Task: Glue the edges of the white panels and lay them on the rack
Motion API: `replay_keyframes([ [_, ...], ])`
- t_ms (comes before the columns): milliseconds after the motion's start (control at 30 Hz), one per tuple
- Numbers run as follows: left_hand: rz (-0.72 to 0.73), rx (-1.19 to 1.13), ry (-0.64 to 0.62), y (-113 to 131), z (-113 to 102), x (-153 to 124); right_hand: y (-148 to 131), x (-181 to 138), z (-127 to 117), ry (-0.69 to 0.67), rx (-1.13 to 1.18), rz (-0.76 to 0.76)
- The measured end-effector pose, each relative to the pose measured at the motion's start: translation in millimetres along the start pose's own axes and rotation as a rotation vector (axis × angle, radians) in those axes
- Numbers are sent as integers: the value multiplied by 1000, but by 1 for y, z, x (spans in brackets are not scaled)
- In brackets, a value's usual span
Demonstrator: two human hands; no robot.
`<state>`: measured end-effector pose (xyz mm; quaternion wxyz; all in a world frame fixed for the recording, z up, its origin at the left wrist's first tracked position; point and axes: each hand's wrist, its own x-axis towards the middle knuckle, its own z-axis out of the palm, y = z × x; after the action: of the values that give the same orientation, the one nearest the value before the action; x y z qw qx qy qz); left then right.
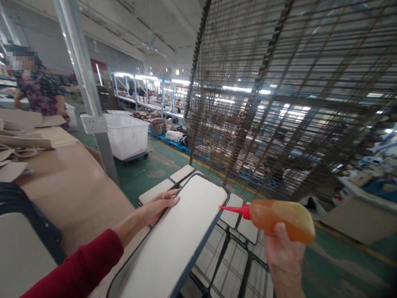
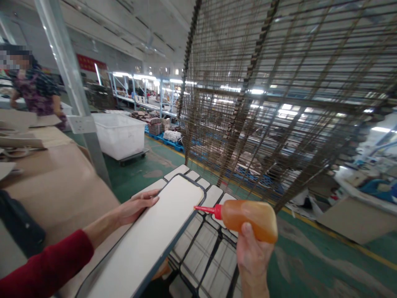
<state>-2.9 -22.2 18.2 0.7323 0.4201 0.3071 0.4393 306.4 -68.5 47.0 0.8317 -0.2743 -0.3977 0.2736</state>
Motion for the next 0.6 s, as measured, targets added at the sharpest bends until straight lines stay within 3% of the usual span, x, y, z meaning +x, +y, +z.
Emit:
replay_keyframes([
  [333, -26, -42, 21, -4, -8, 0, 1, -10, 4, -50, -16, 94],
  [600, -27, -59, 85, -3, -8, 0, 12, -15, -1, -15, -65, 117],
])
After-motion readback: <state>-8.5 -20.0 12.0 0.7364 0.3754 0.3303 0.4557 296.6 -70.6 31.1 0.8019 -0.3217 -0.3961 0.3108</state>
